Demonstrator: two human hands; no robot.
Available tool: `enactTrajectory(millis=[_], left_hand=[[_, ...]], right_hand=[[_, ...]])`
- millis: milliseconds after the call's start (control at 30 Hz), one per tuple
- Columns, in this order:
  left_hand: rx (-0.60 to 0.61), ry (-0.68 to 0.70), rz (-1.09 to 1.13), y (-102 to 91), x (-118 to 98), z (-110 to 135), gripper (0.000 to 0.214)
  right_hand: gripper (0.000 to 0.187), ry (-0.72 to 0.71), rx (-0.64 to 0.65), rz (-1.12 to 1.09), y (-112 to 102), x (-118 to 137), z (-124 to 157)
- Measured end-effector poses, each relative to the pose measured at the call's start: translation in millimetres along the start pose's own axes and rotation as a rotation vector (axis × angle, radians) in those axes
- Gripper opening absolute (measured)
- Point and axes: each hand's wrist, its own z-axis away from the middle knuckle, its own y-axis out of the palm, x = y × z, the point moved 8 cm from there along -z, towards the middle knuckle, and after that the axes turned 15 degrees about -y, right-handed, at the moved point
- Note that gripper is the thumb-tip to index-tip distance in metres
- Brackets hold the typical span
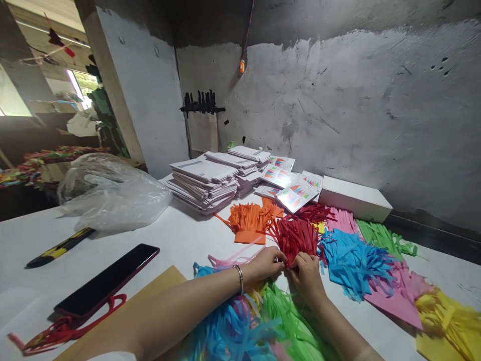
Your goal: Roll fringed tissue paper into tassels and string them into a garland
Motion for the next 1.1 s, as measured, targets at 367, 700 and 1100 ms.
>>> enactTrajectory(millis=[367,700,1100], left_hand=[[-0.018,-0.020,0.002,3.2,1.3,-9.8,0.021],[-0.028,-0.083,0.017,3.8,9.1,-15.1,0.025],[-0.025,-0.018,-0.026,-1.7,-2.6,-23.4,0.026]], right_hand=[[0.009,-0.147,-0.151,0.011,-8.8,10.3,7.2],[0.023,-0.441,0.182,0.104,-16.1,25.7,-15.9],[0.027,-0.364,0.357,0.065,-33.0,12.5,-38.0]])
